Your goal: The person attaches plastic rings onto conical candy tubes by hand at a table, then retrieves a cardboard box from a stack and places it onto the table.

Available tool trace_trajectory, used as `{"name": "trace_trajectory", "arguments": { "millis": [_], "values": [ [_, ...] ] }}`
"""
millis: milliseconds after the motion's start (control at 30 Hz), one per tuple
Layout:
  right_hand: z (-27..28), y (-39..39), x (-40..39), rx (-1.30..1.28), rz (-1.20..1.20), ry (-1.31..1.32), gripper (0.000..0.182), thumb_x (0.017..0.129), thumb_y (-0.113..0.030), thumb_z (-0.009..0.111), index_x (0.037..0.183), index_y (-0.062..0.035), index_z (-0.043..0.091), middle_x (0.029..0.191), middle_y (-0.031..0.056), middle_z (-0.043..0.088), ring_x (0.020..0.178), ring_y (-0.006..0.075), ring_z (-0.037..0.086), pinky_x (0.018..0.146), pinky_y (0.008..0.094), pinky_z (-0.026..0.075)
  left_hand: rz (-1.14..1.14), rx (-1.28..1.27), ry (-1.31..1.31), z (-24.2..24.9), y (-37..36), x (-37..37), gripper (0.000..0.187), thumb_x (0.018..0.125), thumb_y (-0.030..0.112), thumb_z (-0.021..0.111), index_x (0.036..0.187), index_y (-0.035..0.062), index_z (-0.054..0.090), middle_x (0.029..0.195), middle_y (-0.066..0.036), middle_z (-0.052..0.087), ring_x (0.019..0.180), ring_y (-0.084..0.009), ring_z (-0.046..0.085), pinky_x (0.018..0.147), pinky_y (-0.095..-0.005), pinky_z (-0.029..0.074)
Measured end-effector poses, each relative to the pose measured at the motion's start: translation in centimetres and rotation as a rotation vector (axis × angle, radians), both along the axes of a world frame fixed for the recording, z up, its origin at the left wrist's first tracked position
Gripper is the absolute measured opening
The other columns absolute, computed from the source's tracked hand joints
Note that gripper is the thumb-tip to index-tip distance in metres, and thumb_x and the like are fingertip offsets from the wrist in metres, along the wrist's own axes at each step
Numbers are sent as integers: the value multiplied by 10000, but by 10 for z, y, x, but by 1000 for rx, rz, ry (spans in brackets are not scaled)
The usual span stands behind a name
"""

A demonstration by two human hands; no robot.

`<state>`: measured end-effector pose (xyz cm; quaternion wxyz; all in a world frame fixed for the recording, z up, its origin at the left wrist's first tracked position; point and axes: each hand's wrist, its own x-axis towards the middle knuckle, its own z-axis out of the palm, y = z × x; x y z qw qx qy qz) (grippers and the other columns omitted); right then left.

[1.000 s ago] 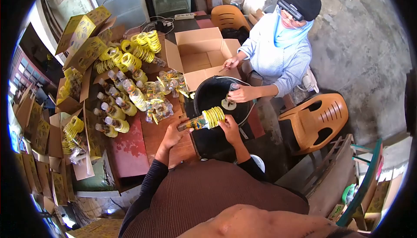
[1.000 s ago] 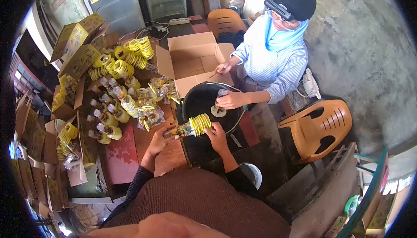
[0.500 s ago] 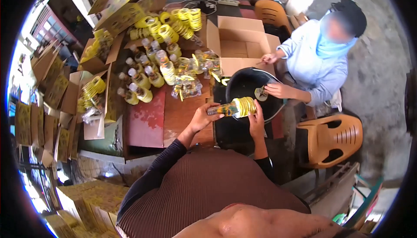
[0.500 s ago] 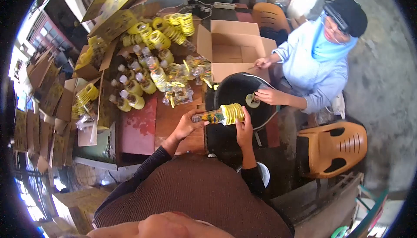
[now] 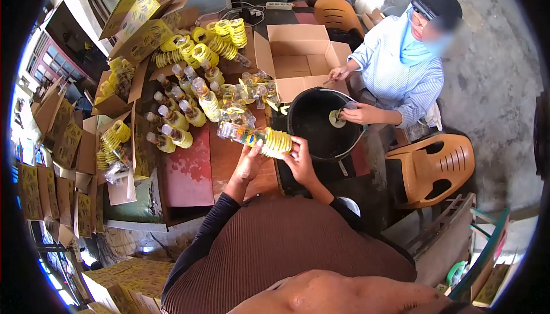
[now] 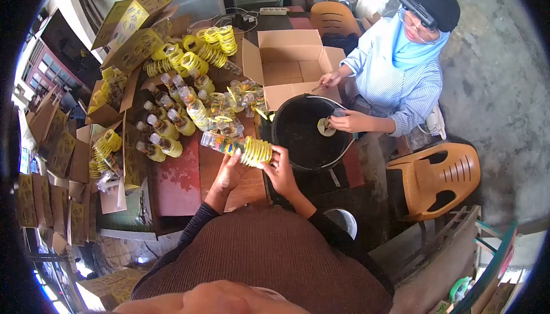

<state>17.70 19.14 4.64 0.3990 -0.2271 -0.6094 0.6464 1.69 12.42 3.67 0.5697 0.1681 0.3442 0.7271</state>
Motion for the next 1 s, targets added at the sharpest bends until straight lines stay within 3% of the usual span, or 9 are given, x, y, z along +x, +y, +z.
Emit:
{"name": "trace_trajectory", "arguments": {
  "millis": [233,300,433,467,500,567,733,933,1000],
  "values": [
    [0,11,8,26,84,-188,425,895,-42,583,1243,9,346,1135,160,532,1044,200,557,879,338,463,-45,-7,-56,-5,0,-9,494,935,328,534,1339,111,352,1293,-104,498,1147,-255,535,892,-483,485],
    [-9,15,7,-18,-38,-100,419,905,-86,584,1255,6,373,1175,160,509,1102,208,525,905,347,450,-54,-26,-68,-9,2,-11,496,930,350,538,1326,107,364,1292,-107,499,1141,-259,540,887,-473,490],
    [-9,12,3,-211,-273,41,549,986,-276,432,1437,-79,190,1368,140,383,1283,242,369,1056,391,296,-97,49,-146,8,5,-4,492,924,342,553,1319,111,372,1277,-96,509,1153,-248,529,914,-459,476],
    [-8,9,2,-321,-207,36,589,1002,-323,366,1471,-107,82,1434,124,304,1332,242,307,1086,390,254,-58,41,-53,8,7,4,493,915,311,574,1321,115,374,1273,-84,514,1166,-237,517,932,-451,463],
    [-8,6,0,-319,-213,38,589,1002,-323,366,1471,-107,82,1434,124,304,1332,242,307,1086,390,254,-19,35,41,8,8,12,498,907,281,595,1323,119,375,1269,-73,518,1179,-226,505,949,-444,450],
    [-11,-1,-4,-466,33,232,534,1015,-250,355,1457,-82,107,1356,94,368,1262,177,368,1064,326,286,-55,-75,52,3,6,22,505,903,205,596,1331,75,360,1264,-68,506,1160,-218,514,976,-426,431],
    [-14,4,3,-464,93,171,506,1013,-258,364,1439,-79,157,1322,95,396,1224,184,408,1031,333,332,-164,-45,202,11,2,8,500,838,156,685,1257,5,458,1202,-77,558,1103,-201,549,955,-379,444],
    [-5,-5,3,-530,135,117,523,1008,-317,368,1429,-59,196,1351,125,380,1239,201,404,1032,328,335,-94,-97,87,2,-3,-9,519,880,225,630,1307,48,395,1246,-82,520,1145,-238,523,951,-428,446],
    [-9,0,5,-261,128,-57,505,1004,-353,364,1393,-36,309,1368,149,375,1253,232,400,1035,335,333,-81,-46,41,-9,-4,-18,519,921,286,561,1337,45,363,1266,-92,508,1163,-250,513,943,-436,456]
  ]
}}
